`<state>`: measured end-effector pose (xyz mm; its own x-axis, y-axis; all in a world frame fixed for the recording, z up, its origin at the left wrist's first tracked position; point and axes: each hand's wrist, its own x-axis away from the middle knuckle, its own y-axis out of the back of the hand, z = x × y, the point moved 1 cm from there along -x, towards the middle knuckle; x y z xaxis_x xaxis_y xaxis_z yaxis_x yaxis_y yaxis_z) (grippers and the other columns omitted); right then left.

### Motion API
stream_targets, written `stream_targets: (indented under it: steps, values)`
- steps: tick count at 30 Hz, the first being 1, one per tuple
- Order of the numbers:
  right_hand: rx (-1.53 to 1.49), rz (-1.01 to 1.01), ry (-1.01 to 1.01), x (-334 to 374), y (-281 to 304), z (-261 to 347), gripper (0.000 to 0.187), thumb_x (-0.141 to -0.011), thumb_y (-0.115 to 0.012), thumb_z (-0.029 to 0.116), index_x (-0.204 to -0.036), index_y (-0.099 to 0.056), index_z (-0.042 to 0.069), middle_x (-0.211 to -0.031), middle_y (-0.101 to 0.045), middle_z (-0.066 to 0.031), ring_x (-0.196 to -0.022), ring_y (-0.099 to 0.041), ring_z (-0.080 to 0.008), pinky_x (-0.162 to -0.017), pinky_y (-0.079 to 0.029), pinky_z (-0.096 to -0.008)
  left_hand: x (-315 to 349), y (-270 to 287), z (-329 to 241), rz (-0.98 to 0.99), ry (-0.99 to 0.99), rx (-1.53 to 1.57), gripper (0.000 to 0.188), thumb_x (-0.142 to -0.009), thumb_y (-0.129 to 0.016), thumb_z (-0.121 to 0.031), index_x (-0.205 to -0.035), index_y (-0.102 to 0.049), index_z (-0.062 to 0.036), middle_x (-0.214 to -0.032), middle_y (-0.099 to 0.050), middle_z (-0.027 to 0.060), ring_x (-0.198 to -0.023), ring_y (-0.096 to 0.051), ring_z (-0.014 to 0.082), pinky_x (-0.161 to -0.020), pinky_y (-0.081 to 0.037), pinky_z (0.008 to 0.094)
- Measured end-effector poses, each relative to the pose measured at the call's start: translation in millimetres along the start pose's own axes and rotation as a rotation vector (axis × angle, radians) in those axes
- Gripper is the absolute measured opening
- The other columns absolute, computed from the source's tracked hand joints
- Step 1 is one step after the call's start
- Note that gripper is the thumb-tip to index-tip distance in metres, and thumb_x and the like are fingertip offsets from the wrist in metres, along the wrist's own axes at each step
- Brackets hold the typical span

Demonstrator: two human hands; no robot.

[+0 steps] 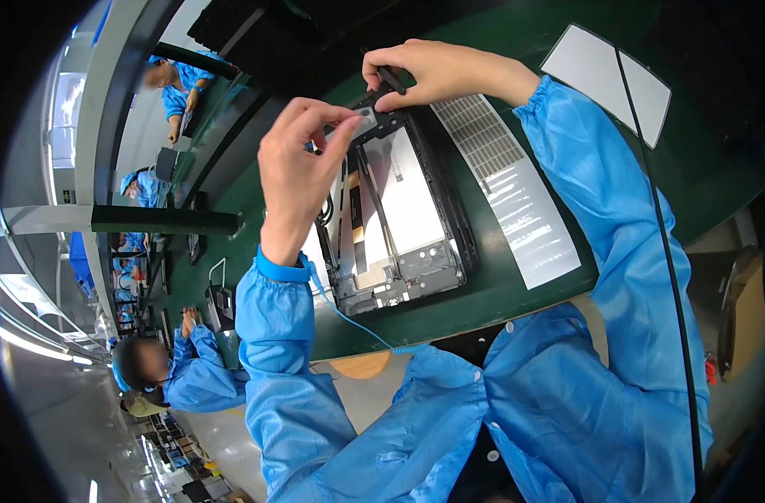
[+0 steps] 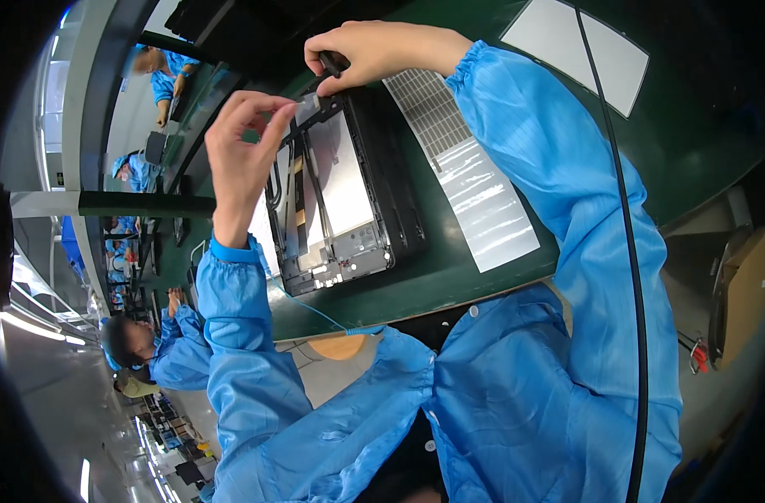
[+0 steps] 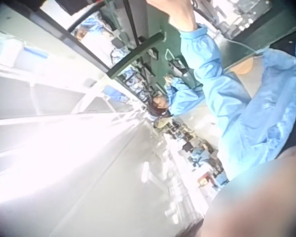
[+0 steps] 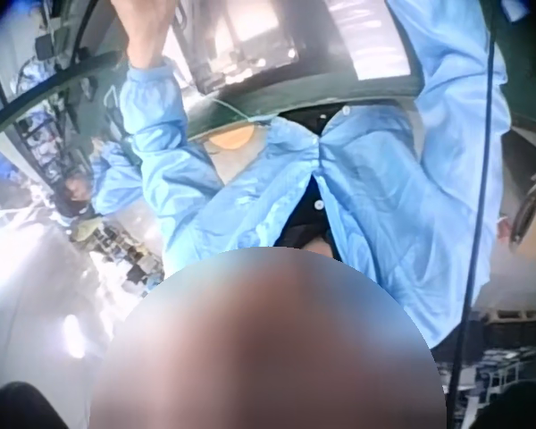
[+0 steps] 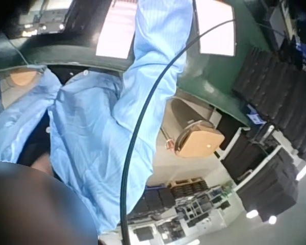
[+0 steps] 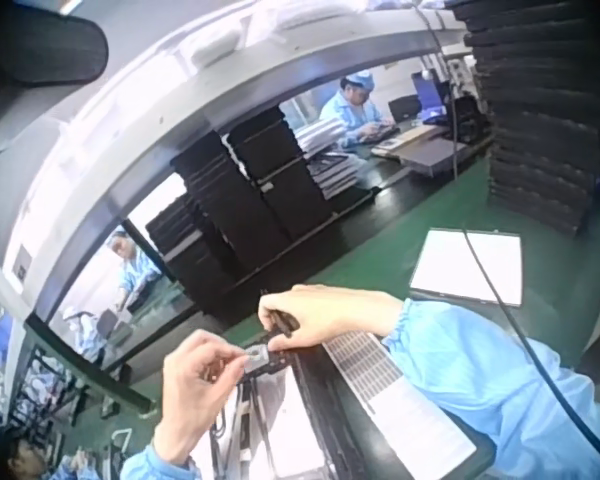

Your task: The recorder is assembling a tablet by applying internal adhesive labels and inserting small electronic components using tweezers.

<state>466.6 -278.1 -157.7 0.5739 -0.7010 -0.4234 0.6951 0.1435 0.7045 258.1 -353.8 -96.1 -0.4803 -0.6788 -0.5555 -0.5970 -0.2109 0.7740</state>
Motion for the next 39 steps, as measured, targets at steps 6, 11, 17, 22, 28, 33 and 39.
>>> stream_targets:
  steps: [6, 11, 17, 22, 28, 33, 39]
  values:
    - [-0.051, 0.005, -0.047, -1.5, -4.5, -2.6, 0.034, -0.088, -0.071, 0.038, -0.095, -0.057, 0.008, -0.077, -0.060, -0.0040, -0.072, -0.056, -0.0175, -0.065, -0.043, -0.0328, -0.4, -19.2, -1.9, 0.094, 0.018, -0.040, 0.008, -0.080, -0.076, -0.013, -0.082, -0.072, -0.0059, -0.080, -0.063, 0.0030, -0.058, -0.053, 0.0136, -0.053, -0.043, 0.0283]
    - [-0.141, 0.021, -0.027, 0.0, -0.2, -10.8, 0.040, -0.087, -0.071, 0.042, -0.102, -0.057, 0.008, -0.083, -0.060, -0.0041, -0.078, -0.057, -0.0157, -0.067, -0.043, -0.0316, 1.6, -24.1, -6.4, 0.160, 0.074, -0.088, 0.011, -0.082, -0.074, -0.010, -0.085, -0.071, 0.0001, -0.079, -0.064, 0.0049, -0.060, -0.051, 0.0103, -0.055, -0.041, 0.0250]
    - [-0.202, 0.174, -0.122, 1.7, -4.8, -7.8, 0.052, -0.082, -0.074, 0.043, -0.115, -0.052, 0.010, -0.090, -0.060, -0.0042, -0.082, -0.057, -0.0159, -0.071, -0.044, -0.0304, 3.2, -24.4, -13.8, 0.158, 0.163, -0.109, 0.012, -0.082, -0.075, -0.013, -0.084, -0.071, -0.0014, -0.069, -0.061, 0.0041, -0.055, -0.047, 0.0111, -0.051, -0.038, 0.0269]
    - [-0.238, 0.175, -0.187, 5.8, -4.0, -1.4, 0.053, -0.081, -0.075, 0.041, -0.116, -0.050, 0.009, -0.090, -0.059, -0.0055, -0.080, -0.057, -0.0161, -0.068, -0.043, -0.0296, 3.6, -24.6, -18.1, 0.163, 0.082, -0.166, 0.014, -0.081, -0.074, -0.017, -0.083, -0.071, -0.0030, -0.077, -0.066, 0.0065, -0.057, -0.060, 0.0218, -0.055, -0.046, 0.0319]
    - [-0.178, 0.145, -0.155, 4.0, -5.2, -0.8, 0.054, -0.081, -0.076, 0.040, -0.115, -0.050, 0.008, -0.088, -0.059, -0.0061, -0.078, -0.058, -0.0166, -0.067, -0.044, -0.0292, 10.3, -15.2, -4.3, 0.179, 0.139, -0.092, 0.014, -0.081, -0.075, -0.015, -0.087, -0.072, -0.0031, -0.074, -0.066, 0.0055, -0.052, -0.051, 0.0156, -0.051, -0.040, 0.0293]
    - [-0.172, 0.139, -0.180, 8.5, -1.6, 1.5, 0.055, -0.080, -0.077, 0.039, -0.115, -0.049, 0.008, -0.087, -0.061, -0.0070, -0.078, -0.060, -0.0170, -0.067, -0.044, -0.0290, 7.7, -20.3, 0.5, 0.202, 0.271, 0.039, 0.013, -0.082, -0.074, -0.014, -0.087, -0.071, -0.0018, -0.066, -0.060, 0.0034, -0.051, -0.041, 0.0096, -0.048, -0.033, 0.0274]
    - [-0.377, 0.179, -0.223, 2.9, -10.9, -5.2, 0.056, -0.078, -0.078, 0.035, -0.114, -0.047, 0.006, -0.085, -0.060, -0.0069, -0.077, -0.058, -0.0155, -0.067, -0.042, -0.0269, 13.7, -19.7, 7.3, 0.205, 0.238, 0.056, 0.013, -0.082, -0.074, -0.013, -0.086, -0.070, -0.0013, -0.065, -0.058, 0.0027, -0.052, -0.040, 0.0082, -0.048, -0.033, 0.0262]
